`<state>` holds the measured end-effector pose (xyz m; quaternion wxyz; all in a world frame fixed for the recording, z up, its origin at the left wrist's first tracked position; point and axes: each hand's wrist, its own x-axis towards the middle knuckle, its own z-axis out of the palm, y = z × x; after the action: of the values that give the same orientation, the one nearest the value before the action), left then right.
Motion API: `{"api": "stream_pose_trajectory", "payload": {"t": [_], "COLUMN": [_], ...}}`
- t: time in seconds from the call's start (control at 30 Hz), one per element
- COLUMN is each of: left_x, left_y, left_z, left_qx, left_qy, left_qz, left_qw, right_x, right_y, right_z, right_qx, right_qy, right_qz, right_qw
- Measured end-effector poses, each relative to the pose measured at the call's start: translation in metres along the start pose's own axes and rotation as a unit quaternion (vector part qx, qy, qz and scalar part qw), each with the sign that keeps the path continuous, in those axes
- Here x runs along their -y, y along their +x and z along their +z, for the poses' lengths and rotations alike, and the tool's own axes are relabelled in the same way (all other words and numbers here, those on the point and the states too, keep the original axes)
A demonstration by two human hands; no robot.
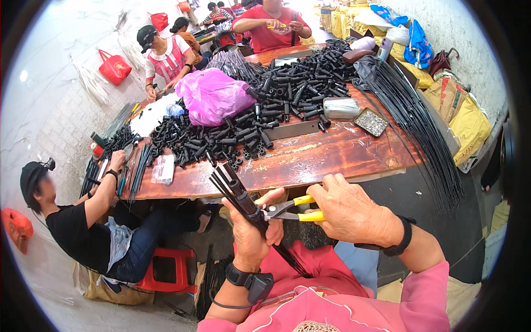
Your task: Assembling components for umbrellas at a factory workstation.
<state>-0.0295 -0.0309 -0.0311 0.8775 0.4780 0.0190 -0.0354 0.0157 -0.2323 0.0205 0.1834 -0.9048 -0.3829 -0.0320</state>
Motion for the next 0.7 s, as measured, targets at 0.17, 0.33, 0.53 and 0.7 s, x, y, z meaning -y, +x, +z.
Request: {"api": "stream_pose_trajectory", "payload": {"t": [0.17, 0.33, 0.53, 0.7], "left_x": [0.0, -0.003, -0.001, 0.001], "left_y": [0.0, 0.002, 0.0, 0.006], "left_z": [0.001, 0.004, 0.003, 0.009], "left_qx": [-0.005, 0.01, 0.012, 0.002], "left_qy": [0.0, 0.0, 0.003, 0.009], "left_qz": [0.015, 0.009, 0.0, 0.001], "left_qw": [1.0, 1.0, 1.0, 1.0], "right_x": [-0.01, -0.005, 0.009, 0.02], "right_y": [-0.005, -0.005, 0.001, 0.006], "right_z": [0.009, 0.0, -0.033, -0.037], "right_qx": [0.012, 0.008, -0.011, -0.034], "right_qy": [0.065, 0.004, -0.17, -0.234], "right_qz": [-0.042, 0.015, -0.042, -0.048], "right_qw": [0.997, 1.0, 0.985, 0.971]}}
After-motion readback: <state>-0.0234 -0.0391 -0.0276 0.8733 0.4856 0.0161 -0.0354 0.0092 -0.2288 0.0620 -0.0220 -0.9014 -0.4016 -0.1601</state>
